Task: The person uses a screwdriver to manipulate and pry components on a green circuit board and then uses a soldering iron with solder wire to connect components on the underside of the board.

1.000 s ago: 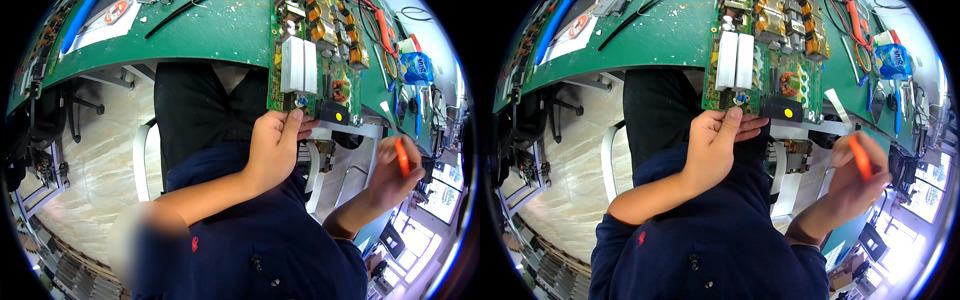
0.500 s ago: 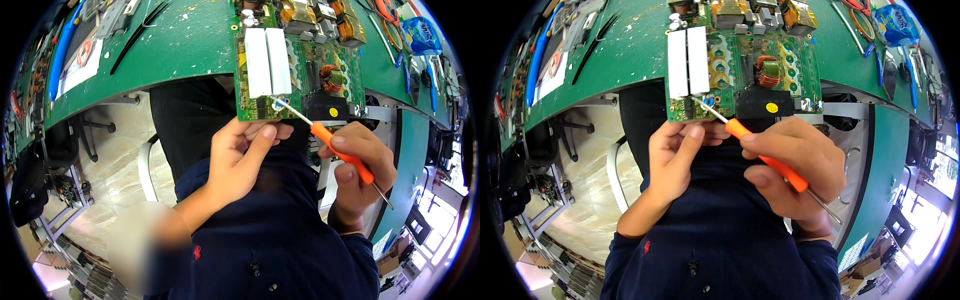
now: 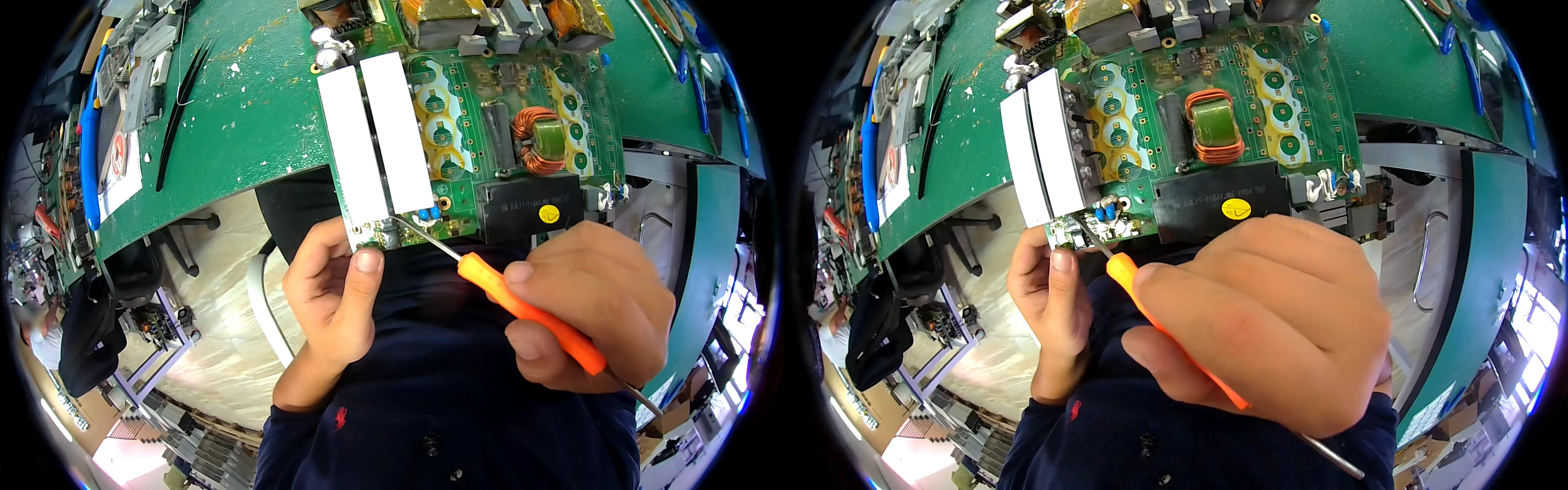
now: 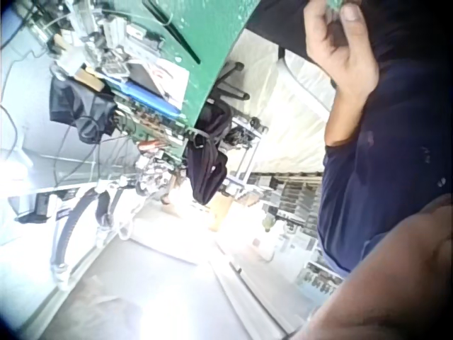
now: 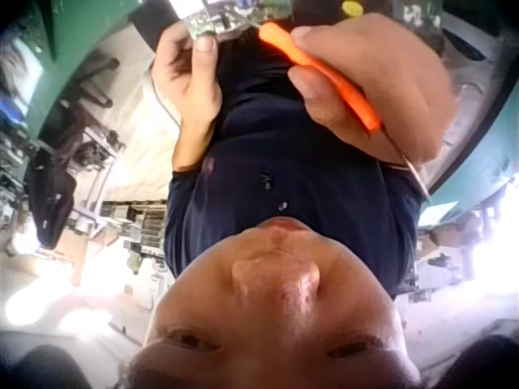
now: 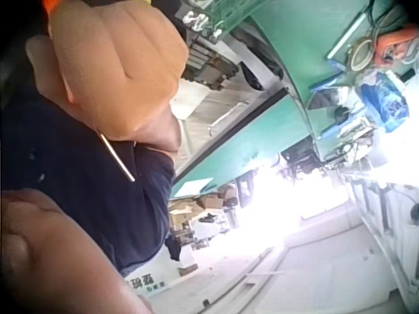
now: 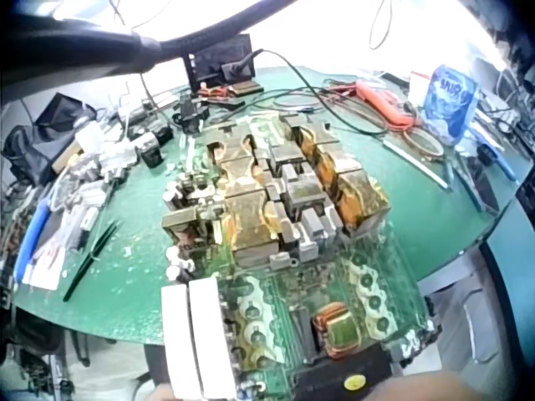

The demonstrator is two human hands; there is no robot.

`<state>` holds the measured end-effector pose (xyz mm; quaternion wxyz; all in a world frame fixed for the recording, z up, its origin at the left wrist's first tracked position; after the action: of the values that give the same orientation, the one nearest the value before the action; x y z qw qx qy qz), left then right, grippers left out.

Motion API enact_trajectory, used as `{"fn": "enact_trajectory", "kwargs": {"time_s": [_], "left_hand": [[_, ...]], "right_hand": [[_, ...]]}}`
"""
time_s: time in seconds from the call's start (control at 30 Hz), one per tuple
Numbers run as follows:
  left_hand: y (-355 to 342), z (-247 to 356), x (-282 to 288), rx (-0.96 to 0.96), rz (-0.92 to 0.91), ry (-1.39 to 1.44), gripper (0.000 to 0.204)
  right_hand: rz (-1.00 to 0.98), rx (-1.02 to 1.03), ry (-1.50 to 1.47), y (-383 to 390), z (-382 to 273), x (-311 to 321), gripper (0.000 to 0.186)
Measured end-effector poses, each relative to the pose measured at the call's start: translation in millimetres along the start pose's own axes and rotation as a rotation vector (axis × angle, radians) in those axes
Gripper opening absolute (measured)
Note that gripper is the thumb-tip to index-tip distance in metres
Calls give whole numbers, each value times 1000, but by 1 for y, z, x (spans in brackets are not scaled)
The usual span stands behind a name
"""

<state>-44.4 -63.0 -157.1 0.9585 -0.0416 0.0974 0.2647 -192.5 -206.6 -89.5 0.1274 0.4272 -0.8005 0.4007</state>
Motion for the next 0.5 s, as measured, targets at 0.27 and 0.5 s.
{"fn": "enact_trajectory", "kwargs": {"time_s": [0.27, 0.5], "left_hand": [[0, 3, 0, 9, 12, -17, 24], [2, 2, 0, 18, -12, -46, 27]], "right_hand": [[-411, -129, 21, -46, -8, 27, 25], [-419, -196, -109, -34, 6, 32, 29]]}}
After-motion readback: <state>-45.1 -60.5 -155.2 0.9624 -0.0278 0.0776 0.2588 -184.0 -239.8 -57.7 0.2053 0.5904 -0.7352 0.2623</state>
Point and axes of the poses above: each hand's wrist, its own y-axis away from the middle knuckle, its own x-axis out of the back of the hand, z = x × y, the point moved 1 cm from there along -y, towards the middle knuckle, and after that the axes turned 6 degrees about -z, right-handed, at the moved point
